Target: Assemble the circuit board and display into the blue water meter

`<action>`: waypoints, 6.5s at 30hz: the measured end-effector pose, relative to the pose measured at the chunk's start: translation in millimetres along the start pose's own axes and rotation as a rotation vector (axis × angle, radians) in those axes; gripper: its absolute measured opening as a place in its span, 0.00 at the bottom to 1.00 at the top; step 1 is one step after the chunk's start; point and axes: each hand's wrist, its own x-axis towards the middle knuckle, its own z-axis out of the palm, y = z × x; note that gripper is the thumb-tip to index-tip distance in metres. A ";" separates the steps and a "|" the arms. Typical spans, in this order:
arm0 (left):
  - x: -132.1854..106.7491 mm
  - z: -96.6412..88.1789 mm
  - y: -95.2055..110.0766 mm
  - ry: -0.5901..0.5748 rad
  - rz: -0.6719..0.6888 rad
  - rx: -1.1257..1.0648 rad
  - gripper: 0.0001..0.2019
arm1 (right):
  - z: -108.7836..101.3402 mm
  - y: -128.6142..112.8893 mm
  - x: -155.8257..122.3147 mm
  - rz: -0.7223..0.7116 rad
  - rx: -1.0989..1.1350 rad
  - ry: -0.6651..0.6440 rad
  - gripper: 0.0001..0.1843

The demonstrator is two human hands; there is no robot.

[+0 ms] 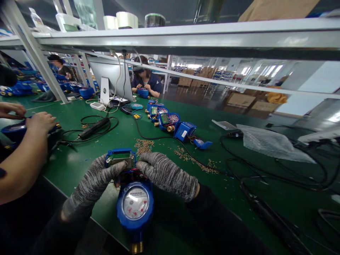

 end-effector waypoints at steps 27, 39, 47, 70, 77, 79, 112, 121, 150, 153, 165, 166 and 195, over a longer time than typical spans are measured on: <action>-12.9 7.7 -13.0 0.241 0.198 0.118 0.10 | 3.3 -3.6 -15.3 0.061 0.306 0.073 0.07; -10.7 9.9 -11.8 0.215 0.212 0.248 0.08 | -4.6 -11.2 -11.3 0.040 0.058 0.126 0.08; -11.6 7.1 -14.0 0.218 0.146 0.146 0.10 | 3.9 -2.9 -17.1 -0.014 -0.025 0.138 0.08; -18.8 16.0 -14.3 0.332 0.197 0.208 0.09 | 20.1 -8.6 -30.8 -0.287 -0.354 0.531 0.07; -20.3 23.3 -15.5 0.431 0.258 0.447 0.12 | 15.9 -19.3 -27.5 -0.295 -0.440 0.571 0.07; -21.0 26.3 -16.3 0.456 0.269 0.496 0.13 | 19.6 -24.6 -28.4 -0.331 -0.613 0.594 0.09; -15.3 24.4 -12.0 0.344 0.183 0.158 0.09 | 19.3 -15.8 -30.2 -0.329 -0.527 0.592 0.08; -11.5 19.9 -11.7 0.218 0.142 0.100 0.10 | 8.3 -5.0 -23.0 -0.011 0.127 0.427 0.05; 1.1 -6.9 -29.9 -0.220 -0.094 -0.430 0.13 | 12.9 19.5 8.9 0.106 0.659 0.087 0.17; 1.9 -3.0 -27.5 -0.268 -0.094 -0.448 0.16 | 13.6 24.3 15.7 0.090 0.735 0.005 0.22; -4.9 16.2 -33.6 0.219 -0.003 -0.426 0.19 | 55.5 -8.0 -39.5 -0.226 -0.419 0.952 0.12; -6.5 19.4 -32.8 0.228 0.004 -0.422 0.20 | 60.7 -11.9 -40.8 -0.272 -0.514 0.954 0.13; -3.6 21.5 -13.3 0.134 0.063 -0.184 0.11 | -12.7 1.0 -3.9 0.062 0.242 0.184 0.05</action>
